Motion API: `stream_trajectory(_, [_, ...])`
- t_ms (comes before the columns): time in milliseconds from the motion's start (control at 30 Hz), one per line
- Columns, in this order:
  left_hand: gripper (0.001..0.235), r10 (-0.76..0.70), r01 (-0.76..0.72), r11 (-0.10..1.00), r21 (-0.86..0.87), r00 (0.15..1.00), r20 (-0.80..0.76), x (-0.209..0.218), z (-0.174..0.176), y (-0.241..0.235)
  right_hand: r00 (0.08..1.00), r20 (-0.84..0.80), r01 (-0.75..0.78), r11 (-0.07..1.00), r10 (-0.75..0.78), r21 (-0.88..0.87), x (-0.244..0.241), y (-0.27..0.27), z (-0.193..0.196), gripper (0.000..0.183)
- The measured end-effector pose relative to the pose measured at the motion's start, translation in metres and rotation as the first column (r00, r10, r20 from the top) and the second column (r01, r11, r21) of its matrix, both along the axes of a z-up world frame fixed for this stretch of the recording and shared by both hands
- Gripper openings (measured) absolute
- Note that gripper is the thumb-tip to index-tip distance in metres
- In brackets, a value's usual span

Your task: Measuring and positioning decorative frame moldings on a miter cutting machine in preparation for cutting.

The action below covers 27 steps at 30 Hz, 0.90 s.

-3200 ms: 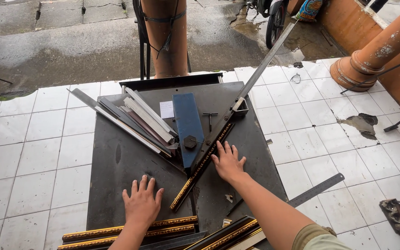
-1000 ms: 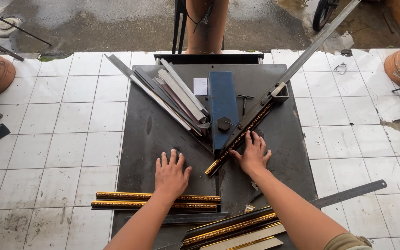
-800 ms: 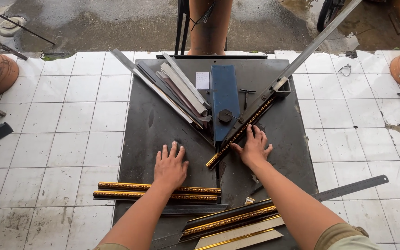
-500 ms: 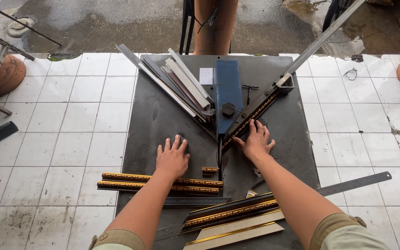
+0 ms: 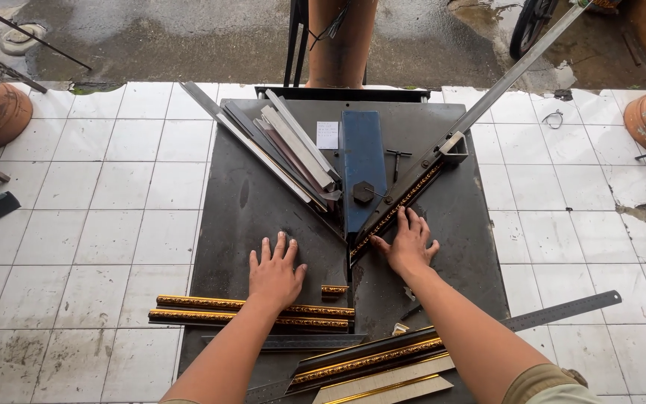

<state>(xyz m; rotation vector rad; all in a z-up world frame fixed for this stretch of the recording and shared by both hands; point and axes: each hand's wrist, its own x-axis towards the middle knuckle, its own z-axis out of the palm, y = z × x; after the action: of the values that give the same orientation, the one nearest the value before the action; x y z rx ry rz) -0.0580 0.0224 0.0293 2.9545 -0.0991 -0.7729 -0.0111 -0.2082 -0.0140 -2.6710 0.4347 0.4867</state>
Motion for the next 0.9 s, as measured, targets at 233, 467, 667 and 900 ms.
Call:
stream_trajectory(233, [0.058,0.005,0.004,0.995,-0.098,0.996,0.087,-0.027,-0.006,-0.03,0.996,-0.026,-0.091,0.985,0.089,-0.147,-0.023,0.001,0.014,0.074])
stream_trajectory(467, [0.025,-0.118,0.195,0.955,-0.222,0.941,0.318,-0.055,-0.08,-0.029,0.931,0.033,-0.323,0.863,0.363,-0.387,-0.038,-0.024,0.012,0.051])
stream_trajectory(667, [0.021,0.096,0.029,0.916,-0.401,0.953,0.287,-0.06,-0.044,-0.014,0.779,0.051,-0.5,0.668,0.626,-0.551,-0.041,-0.062,0.008,0.031])
stream_trajectory(900, [0.012,0.377,-0.178,0.671,-0.719,0.918,0.125,-0.094,0.006,-0.018,0.573,0.038,-0.674,0.497,0.819,-0.547,-0.046,-0.082,0.015,0.012])
